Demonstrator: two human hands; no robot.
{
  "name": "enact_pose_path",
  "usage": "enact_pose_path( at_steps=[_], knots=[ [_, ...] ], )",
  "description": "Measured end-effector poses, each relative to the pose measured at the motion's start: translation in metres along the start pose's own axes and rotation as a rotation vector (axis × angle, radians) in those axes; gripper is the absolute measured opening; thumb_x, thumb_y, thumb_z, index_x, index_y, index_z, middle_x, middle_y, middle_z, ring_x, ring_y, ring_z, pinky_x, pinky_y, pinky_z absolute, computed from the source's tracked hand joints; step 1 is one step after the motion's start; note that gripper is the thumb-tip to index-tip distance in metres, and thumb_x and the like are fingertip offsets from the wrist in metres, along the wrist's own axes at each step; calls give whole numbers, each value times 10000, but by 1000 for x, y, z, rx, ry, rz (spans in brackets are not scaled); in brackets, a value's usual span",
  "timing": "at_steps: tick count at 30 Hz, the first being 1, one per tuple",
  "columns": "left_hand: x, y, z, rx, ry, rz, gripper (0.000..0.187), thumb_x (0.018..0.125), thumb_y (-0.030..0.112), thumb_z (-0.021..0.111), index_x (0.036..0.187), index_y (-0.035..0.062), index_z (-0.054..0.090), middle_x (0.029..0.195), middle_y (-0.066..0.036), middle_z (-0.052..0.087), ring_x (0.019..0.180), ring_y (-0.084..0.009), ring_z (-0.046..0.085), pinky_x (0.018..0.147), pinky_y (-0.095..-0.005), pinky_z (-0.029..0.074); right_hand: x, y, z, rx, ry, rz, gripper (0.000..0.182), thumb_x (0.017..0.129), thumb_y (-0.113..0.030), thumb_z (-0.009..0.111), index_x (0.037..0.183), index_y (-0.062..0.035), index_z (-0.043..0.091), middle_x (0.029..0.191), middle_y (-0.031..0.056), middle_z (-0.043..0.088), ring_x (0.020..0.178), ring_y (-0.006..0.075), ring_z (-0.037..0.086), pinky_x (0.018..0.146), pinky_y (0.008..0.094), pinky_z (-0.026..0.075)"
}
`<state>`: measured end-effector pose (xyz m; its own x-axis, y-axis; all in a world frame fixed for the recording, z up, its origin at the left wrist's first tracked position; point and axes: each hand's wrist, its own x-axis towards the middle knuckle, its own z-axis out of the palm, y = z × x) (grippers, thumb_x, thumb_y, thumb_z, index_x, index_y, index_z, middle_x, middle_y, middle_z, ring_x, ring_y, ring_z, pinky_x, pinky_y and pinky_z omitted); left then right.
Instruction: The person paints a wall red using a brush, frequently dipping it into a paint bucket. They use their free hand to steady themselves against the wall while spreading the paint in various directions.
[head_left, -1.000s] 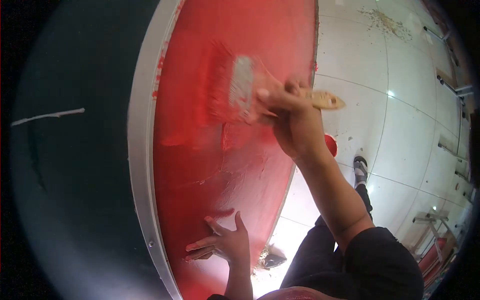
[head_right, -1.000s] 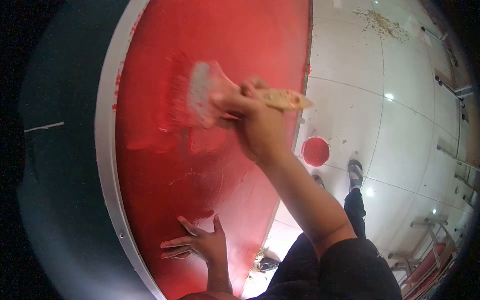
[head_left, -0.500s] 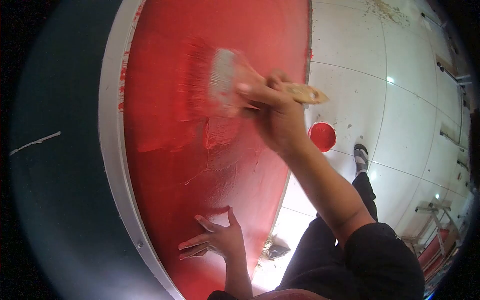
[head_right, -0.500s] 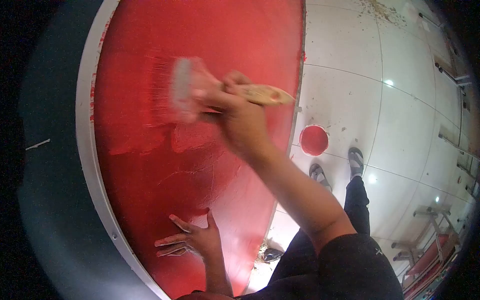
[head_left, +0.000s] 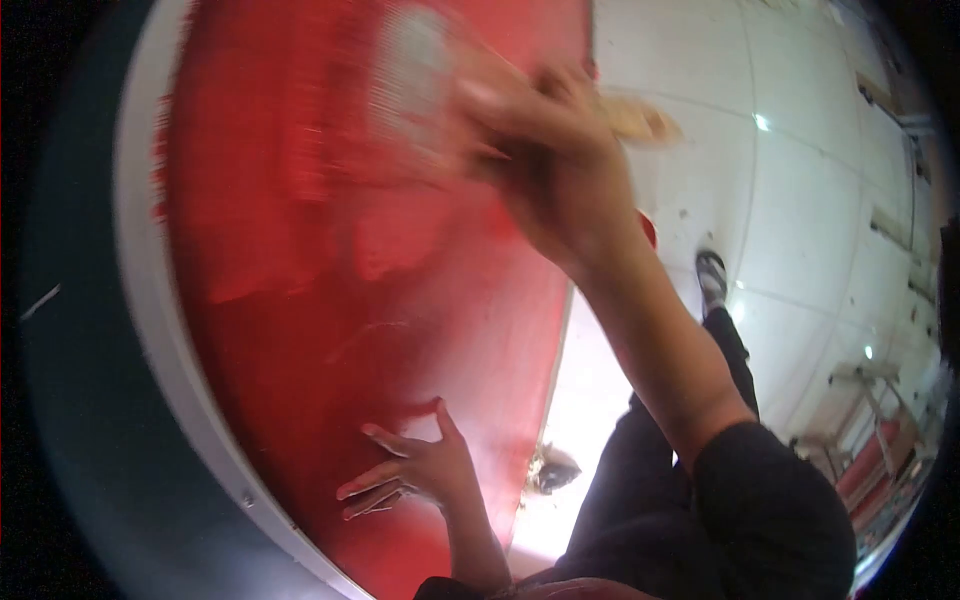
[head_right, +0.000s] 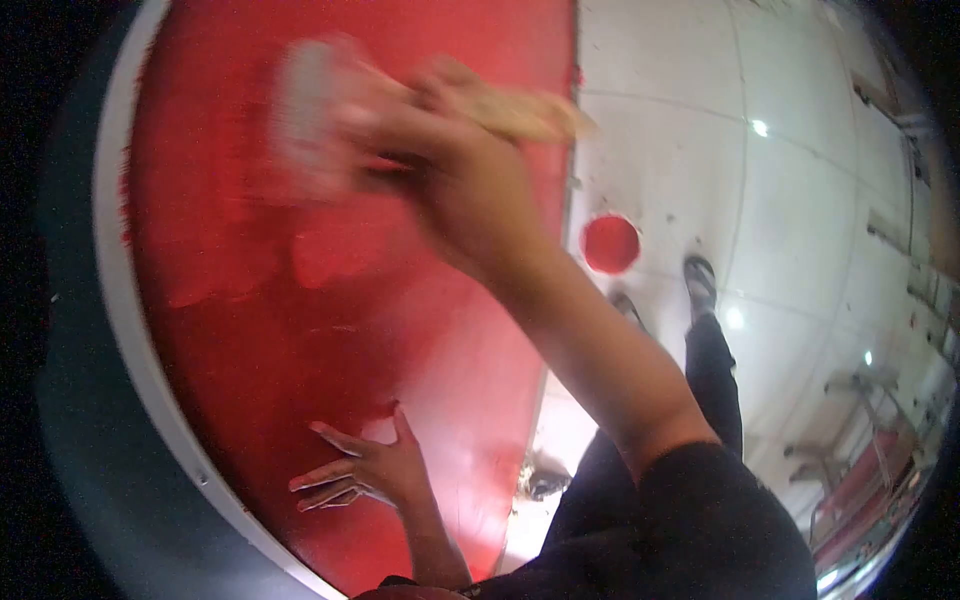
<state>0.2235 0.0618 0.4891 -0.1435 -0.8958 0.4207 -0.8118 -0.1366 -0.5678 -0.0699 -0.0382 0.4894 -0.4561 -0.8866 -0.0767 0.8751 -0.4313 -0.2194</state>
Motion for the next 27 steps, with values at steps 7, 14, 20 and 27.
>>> enact_pose_path(
  at_steps=[7, 14, 20, 27],
  knots=[
    [1, 7, 1, 44, 58, 44, 1251, 635, 698, 711, 1519, 200, -21, 1355, -443, -325, 1188, -714, -263, 808, -855, 3, 8, 75, -145, 16, 224, 168, 363, 757, 33, 695, 781, -155, 386, 757, 39, 553, 658, 186, 628, 581, 358, 568],
    [4, 9, 0, 75, 108, 112, 1266, 638, 708, 701, 1518, 173, -36, 1355, -438, -332, 1200, -691, -283, 836, -842, -11, -6, 75, -264, -455, 540, 61, 306, 768, 27, 674, 746, -129, 412, 731, 14, 554, 631, 144, 611, 544, 304, 510],
    [3, 9, 1, 105, 86, 102, 1293, 628, 728, 691, 1514, 164, -63, 1349, -438, -342, 1206, -693, -271, 852, -834, -10, 9, 33, -110, -206, 45, -68, 321, 749, 2, 741, 690, -105, 444, 739, 27, 581, 651, 128, 614, 582, 277, 544],
    [-1, 8, 3, 215, 64, 58, 1316, 591, 851, 575, 1516, 139, -35, 1367, -415, -341, 1228, -686, -237, 913, -803, -31, 23, 76, -230, -5, 359, 168, 340, 748, 57, 681, 805, -124, 399, 797, 44, 521, 692, 216, 634, 647, 360, 578]
  ],
)
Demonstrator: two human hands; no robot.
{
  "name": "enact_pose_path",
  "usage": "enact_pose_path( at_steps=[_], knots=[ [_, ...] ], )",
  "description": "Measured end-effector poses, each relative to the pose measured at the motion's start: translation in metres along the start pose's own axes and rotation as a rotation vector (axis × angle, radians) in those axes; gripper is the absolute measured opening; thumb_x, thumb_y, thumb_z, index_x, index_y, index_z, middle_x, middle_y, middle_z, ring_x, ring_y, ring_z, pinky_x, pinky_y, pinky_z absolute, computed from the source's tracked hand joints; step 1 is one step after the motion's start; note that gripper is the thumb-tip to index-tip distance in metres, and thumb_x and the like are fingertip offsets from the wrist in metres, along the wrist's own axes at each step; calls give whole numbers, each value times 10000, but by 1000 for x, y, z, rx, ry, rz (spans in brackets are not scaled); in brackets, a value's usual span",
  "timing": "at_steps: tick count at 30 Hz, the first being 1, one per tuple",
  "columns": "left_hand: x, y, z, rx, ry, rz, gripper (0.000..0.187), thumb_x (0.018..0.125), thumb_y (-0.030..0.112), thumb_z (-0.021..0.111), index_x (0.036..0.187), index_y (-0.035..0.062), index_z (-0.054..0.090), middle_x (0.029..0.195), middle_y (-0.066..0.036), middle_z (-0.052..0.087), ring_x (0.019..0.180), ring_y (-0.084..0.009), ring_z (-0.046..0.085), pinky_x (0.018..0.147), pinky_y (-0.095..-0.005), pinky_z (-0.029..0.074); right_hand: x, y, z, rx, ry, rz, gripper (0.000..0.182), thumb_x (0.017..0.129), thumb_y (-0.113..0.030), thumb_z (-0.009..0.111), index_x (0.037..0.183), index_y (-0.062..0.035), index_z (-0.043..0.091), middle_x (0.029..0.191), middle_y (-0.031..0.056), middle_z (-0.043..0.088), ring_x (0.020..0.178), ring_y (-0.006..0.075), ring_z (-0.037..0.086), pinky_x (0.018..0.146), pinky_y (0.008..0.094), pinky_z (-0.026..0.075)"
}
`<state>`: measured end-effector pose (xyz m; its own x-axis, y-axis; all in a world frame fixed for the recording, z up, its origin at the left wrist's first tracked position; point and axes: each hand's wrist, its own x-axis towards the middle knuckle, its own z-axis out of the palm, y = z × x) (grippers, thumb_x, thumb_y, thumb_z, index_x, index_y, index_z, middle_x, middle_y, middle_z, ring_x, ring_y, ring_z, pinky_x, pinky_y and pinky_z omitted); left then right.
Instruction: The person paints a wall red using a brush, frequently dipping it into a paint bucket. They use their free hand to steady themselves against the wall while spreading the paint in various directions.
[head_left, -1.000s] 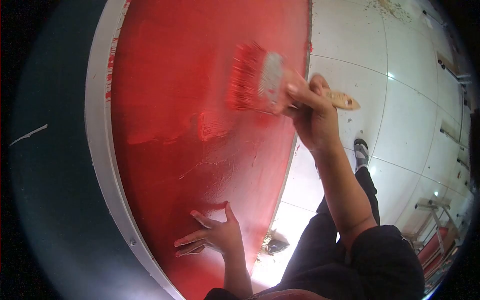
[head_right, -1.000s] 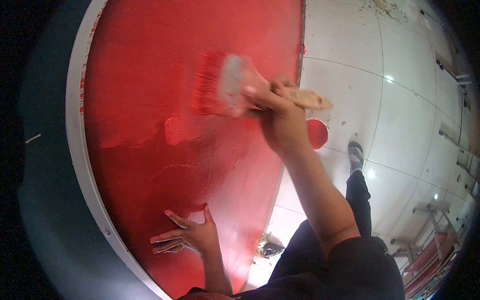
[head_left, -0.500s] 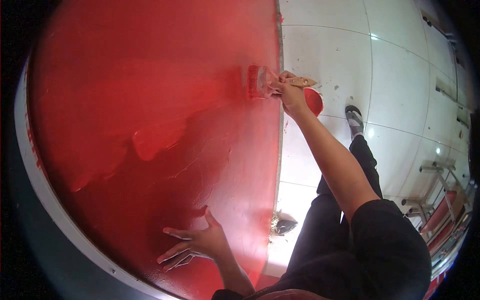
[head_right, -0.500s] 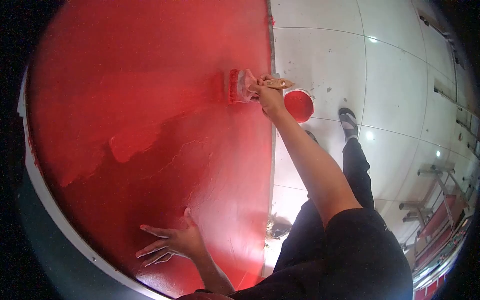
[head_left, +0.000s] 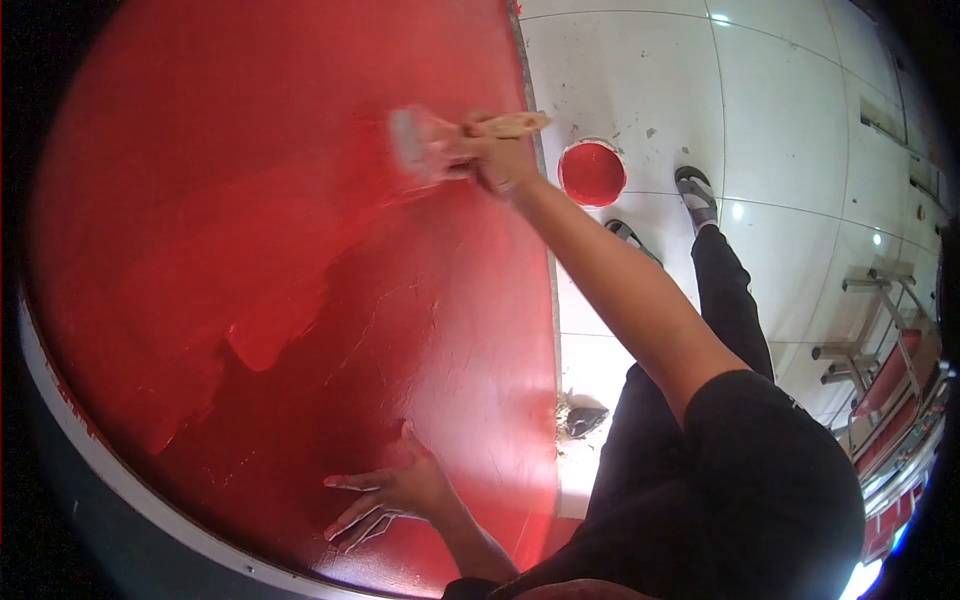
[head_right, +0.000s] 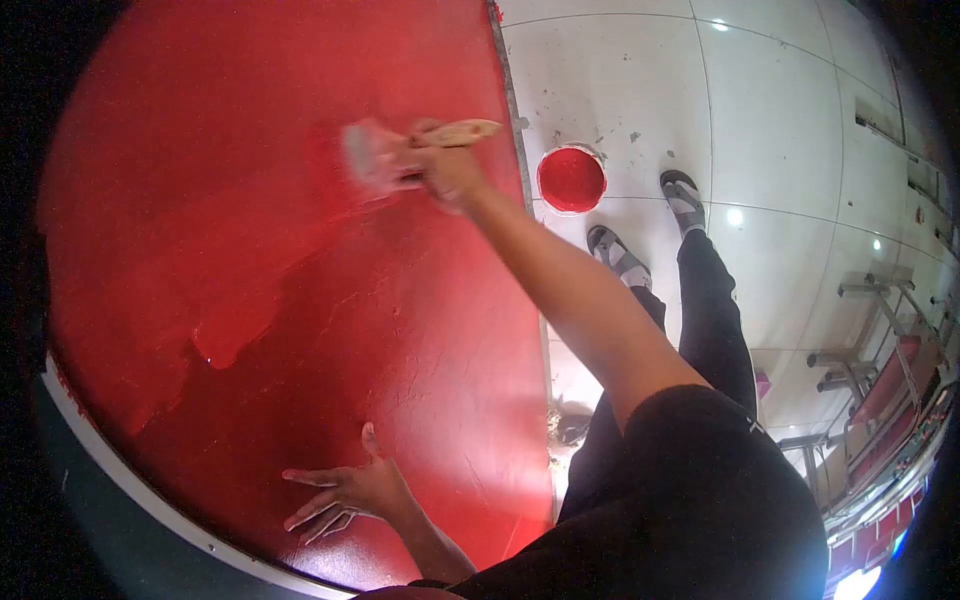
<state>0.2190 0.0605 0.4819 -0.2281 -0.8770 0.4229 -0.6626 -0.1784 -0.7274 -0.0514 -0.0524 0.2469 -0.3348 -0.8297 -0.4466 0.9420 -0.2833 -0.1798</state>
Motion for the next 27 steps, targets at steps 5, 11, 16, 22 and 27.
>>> enact_pose_path(
  at_steps=[5, 11, 16, 22, 27],
  knots=[
    [2, 2, -4, 51, 33, 68, 1342, 607, 846, 566, 1502, 72, -67, 1351, -423, -354, 1240, -662, -256, 938, -784, -35, 59, 12, -165, -396, 310, -111, 297, 754, 18, 692, 872, -115, 454, 861, 45, 558, 717, 181, 619, 606, 344, 561],
    [6, 3, -2, 8, 56, 129, 1351, 619, 856, 545, 1488, 73, -131, 1335, -451, -340, 1215, -679, -272, 900, -804, -35, 0, -16, -15, -281, 4, -180, 337, 762, 37, 704, 685, -98, 405, 773, 30, 584, 722, 145, 628, 630, 277, 546],
    [5, 1, -2, 87, 71, 169, 1385, 604, 881, 516, 1479, -2, -95, 1349, -432, -344, 1210, -666, -297, 916, -793, -40, -9, -14, 9, -33, -296, -164, 327, 745, 23, 720, 640, -105, 438, 761, 31, 601, 819, 146, 645, 691, 283, 527],
    [7, 2, -1, 122, 76, 218, 1487, 537, 915, 512, 1444, -91, -101, 1373, -406, -341, 1262, -591, -313, 983, -740, -33, 109, 47, -242, -387, 340, -74, 195, 803, -18, 615, 936, -72, 484, 859, 75, 617, 686, 184, 623, 587, 342, 531],
    [6, -4, 6, 79, 52, 213, 1547, 487, 917, 544, 1425, -110, -135, 1356, -409, -361, 1266, -567, -330, 1010, -714, -26, 89, 27, -164, -451, 310, -119, 267, 784, 32, 675, 719, -81, 442, 777, 44, 566, 716, 159, 629, 653, 298, 557]
  ],
)
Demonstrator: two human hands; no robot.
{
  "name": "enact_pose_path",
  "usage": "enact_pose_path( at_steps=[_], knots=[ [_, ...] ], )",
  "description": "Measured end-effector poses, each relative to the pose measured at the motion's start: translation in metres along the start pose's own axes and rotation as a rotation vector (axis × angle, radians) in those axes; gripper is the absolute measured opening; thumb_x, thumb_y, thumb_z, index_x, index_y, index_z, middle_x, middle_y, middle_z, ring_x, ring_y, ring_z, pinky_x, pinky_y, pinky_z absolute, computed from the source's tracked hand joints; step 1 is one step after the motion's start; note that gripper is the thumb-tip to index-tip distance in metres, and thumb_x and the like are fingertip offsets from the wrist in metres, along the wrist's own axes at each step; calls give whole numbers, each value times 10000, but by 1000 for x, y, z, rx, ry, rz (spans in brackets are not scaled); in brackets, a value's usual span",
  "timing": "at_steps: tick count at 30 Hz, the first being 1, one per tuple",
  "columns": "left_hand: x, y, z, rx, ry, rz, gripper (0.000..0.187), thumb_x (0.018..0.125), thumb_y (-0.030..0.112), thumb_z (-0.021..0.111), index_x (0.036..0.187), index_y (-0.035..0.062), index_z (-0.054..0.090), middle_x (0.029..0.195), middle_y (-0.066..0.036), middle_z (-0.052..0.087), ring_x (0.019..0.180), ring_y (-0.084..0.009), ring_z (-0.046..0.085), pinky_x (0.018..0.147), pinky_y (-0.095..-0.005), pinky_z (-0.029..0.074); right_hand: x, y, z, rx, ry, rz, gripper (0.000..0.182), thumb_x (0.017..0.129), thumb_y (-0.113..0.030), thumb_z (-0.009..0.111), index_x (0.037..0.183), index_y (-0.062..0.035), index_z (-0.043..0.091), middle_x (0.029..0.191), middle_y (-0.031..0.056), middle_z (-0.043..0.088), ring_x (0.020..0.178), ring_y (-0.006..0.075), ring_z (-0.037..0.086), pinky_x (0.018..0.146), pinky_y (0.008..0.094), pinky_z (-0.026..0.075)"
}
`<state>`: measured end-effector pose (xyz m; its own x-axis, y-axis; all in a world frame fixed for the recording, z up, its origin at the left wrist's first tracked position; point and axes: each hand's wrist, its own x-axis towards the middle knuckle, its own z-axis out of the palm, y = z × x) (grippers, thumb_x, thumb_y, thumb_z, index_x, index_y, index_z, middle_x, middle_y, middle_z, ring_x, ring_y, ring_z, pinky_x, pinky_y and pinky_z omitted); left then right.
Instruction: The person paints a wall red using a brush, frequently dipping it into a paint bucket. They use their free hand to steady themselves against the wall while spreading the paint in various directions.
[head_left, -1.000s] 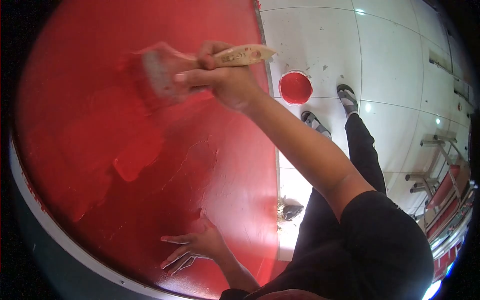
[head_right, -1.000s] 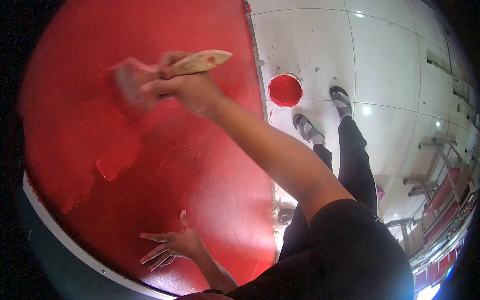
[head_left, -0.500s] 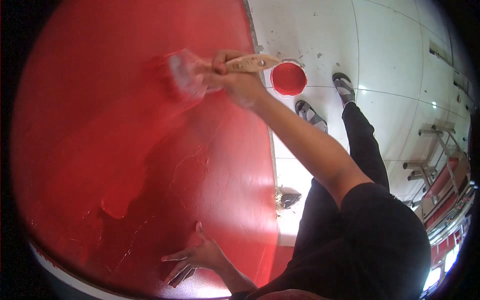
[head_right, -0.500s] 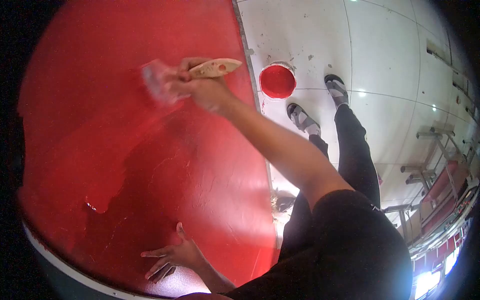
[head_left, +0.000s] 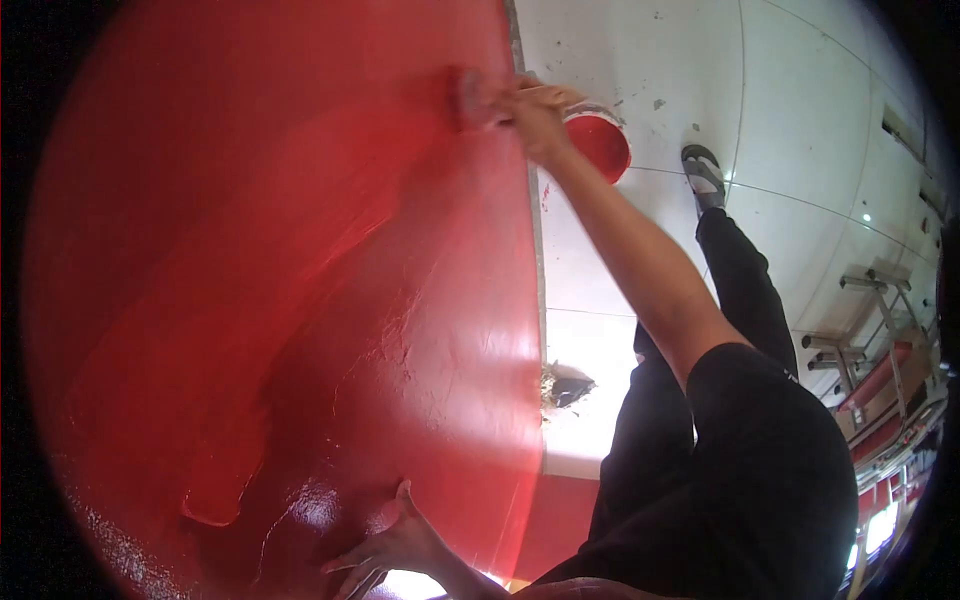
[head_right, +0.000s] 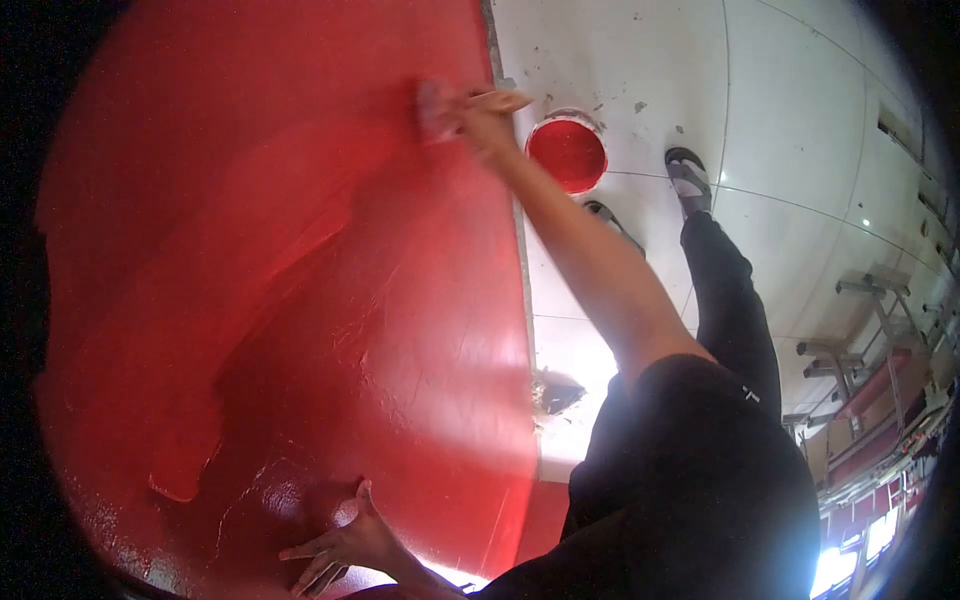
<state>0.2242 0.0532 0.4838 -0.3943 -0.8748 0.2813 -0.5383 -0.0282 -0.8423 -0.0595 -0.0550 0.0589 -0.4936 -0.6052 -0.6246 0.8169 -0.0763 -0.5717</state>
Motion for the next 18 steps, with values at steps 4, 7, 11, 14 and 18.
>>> enact_pose_path(
  at_steps=[4, 7, 11, 14, 18],
  knots=[
    [0, 6, -6, 111, -49, -41, 1559, 481, 909, 562, 1418, -108, -157, 1336, -420, -374, 1256, -573, -337, 1022, -705, 5, -107, -104, 76, 365, -554, -238, 292, 815, 84, 635, 677, -68, 428, 1009, 200, 650, 862, 230, 671, 706, 327, 573],
    [0, 3, -3, 1, -39, -38, 1557, 488, 892, 585, 1414, -98, -180, 1322, -424, -387, 1240, -578, -354, 1027, -702, 26, -117, -111, 88, 355, -712, -309, 285, 817, 97, 620, 691, -69, 426, 1080, 247, 636, 900, 257, 673, 697, 352, 577],
    [0, 3, -4, 36, -70, -26, 1545, 491, 878, 605, 1429, -70, -176, 1322, -418, -394, 1226, -582, -366, 1021, -709, 29, -9, 7, 7, 229, -100, -48, 182, 793, -20, 690, 750, -61, 518, 801, 64, 609, 723, 196, 640, 698, 312, 562],
    [1, 3, -5, 43, -58, -49, 1532, 491, 886, 588, 1440, -61, -154, 1332, -416, -383, 1234, -585, -354, 1017, -715, 26, 17, 33, -53, 114, 117, 8, 132, 803, -10, 662, 811, -72, 546, 734, 33, 556, 685, 185, 622, 672, 296, 557],
    [4, 7, -7, 78, 7, -28, 1504, 501, 920, 519, 1454, -62, -104, 1356, -423, -344, 1264, -588, -313, 1015, -716, 11, -11, 37, -43, -117, -4, 54, 160, 795, -17, 650, 772, -77, 503, 870, 53, 606, 746, 142, 617, 643, 291, 521]
  ],
)
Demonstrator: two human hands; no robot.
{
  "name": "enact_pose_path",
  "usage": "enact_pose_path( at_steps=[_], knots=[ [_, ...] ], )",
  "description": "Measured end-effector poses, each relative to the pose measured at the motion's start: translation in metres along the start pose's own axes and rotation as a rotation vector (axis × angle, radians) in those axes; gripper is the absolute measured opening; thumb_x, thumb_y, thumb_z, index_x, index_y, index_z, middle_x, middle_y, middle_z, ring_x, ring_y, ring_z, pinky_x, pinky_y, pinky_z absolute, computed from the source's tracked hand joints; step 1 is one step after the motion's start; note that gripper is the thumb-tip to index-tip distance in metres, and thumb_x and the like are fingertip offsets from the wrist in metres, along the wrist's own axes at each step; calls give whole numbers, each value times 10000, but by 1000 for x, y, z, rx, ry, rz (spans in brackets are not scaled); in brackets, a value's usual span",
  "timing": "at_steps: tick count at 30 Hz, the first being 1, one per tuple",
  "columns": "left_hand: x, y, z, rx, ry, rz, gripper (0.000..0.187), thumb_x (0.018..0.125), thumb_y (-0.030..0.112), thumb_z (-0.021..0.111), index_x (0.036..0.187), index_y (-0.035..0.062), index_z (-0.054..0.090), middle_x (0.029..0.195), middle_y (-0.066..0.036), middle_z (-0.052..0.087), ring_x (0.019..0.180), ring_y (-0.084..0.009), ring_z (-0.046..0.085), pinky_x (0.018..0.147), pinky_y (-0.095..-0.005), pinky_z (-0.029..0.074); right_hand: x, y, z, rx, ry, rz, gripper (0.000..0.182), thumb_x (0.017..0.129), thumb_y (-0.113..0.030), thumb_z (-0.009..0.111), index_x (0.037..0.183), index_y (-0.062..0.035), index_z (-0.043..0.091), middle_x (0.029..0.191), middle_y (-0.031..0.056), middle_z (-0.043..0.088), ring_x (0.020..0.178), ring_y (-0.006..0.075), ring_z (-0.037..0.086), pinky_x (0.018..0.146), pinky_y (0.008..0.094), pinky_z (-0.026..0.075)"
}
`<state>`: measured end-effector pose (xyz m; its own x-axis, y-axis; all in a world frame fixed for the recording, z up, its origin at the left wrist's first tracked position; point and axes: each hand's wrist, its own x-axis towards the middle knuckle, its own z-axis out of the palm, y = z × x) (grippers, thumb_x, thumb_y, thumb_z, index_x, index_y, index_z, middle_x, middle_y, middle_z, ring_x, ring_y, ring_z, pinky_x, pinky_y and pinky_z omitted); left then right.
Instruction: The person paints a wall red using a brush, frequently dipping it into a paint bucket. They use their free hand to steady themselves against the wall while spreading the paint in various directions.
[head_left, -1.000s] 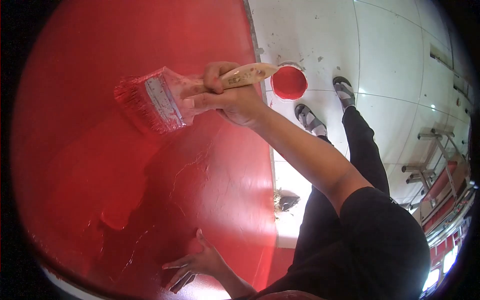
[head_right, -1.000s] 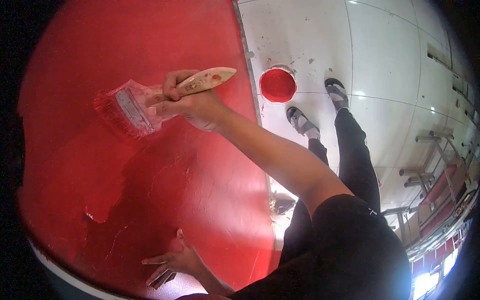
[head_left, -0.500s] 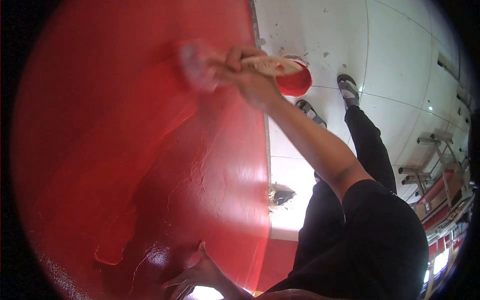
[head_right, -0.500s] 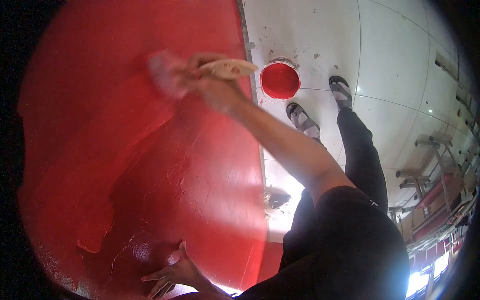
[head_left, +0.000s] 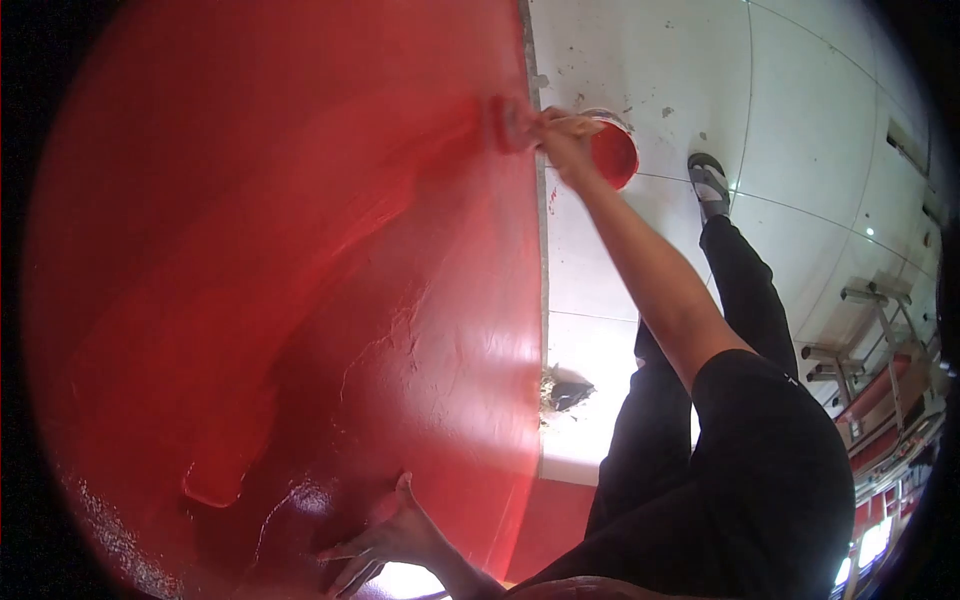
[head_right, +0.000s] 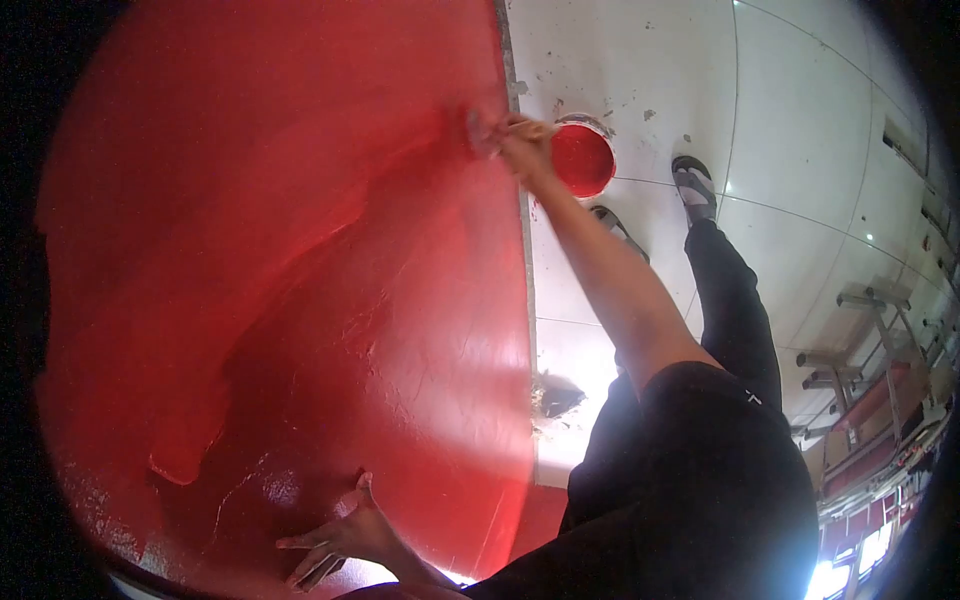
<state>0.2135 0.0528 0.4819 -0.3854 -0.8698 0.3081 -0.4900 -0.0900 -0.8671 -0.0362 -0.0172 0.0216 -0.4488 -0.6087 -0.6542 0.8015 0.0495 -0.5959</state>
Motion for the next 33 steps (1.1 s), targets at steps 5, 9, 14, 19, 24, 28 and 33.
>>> enact_pose_path(
  at_steps=[5, 9, 14, 19, 24, 28, 33],
  knots=[
    [-5, -6, 3, -19, 16, -31, 1476, 510, 937, 475, 1467, -46, -69, 1359, -445, -311, 1274, -602, -280, 988, -745, 8, -146, -44, 114, 530, -595, -344, 128, 907, 32, 537, 813, -52, 519, 1351, 175, 501, 1099, 194, 559, 864, 285, 464],
    [-8, -6, 1, -91, 9, -74, 1442, 497, 912, 532, 1501, 58, -54, 1351, -449, -319, 1239, -654, -271, 918, -805, 13, -218, -125, 143, 778, -696, -331, 127, 869, 4, 604, 869, -80, 509, 1174, 179, 596, 1030, 236, 610, 826, 357, 505],
    [-8, -9, 4, -121, -4, -121, 1454, 428, 891, 590, 1514, 174, -58, 1370, -430, -313, 1236, -673, -246, 907, -813, 28, -204, -96, 138, 771, -432, 10, 209, 793, -14, 678, 889, -100, 513, 931, 125, 646, 817, 259, 670, 696, 409, 550],
    [-11, -10, 6, -100, -71, -246, 1457, 390, 903, 600, 1520, 223, -20, 1399, -403, -305, 1262, -663, -217, 917, -810, 41, -116, -22, 38, 196, 30, 15, 231, 785, -2, 647, 804, -136, 460, 817, 17, 582, 761, 159, 634, 632, 323, 548],
    [-5, -9, -3, -319, -144, -237, 1443, 467, 557, 875, 1494, 326, -113, 1342, -452, -330, 1177, -743, -225, 825, -857, 50, -206, -93, 112, 239, -165, -83, 279, 804, 13, 656, 709, -116, 428, 729, 5, 567, 660, 125, 611, 615, 279, 520],
    [-12, -18, 1, -423, -203, -230, 1296, 557, 482, 865, 1491, 404, -31, 1350, -452, -315, 1127, -786, -207, 774, -869, 147, -314, -172, 181, 51, -240, -300, 324, 808, 24, 682, 667, -95, 416, 697, 14, 565, 668, 91, 601, 629, 239, 501],
    [-15, -17, 4, -475, -290, -233, 1207, 638, 446, 829, 1477, 446, -38, 1364, -448, -293, 1121, -817, -97, 753, -867, 203, -387, -248, 218, 327, -474, -369, 339, 806, 72, 649, 667, -101, 392, 702, 46, 578, 672, 128, 627, 614, 254, 530]
  ],
)
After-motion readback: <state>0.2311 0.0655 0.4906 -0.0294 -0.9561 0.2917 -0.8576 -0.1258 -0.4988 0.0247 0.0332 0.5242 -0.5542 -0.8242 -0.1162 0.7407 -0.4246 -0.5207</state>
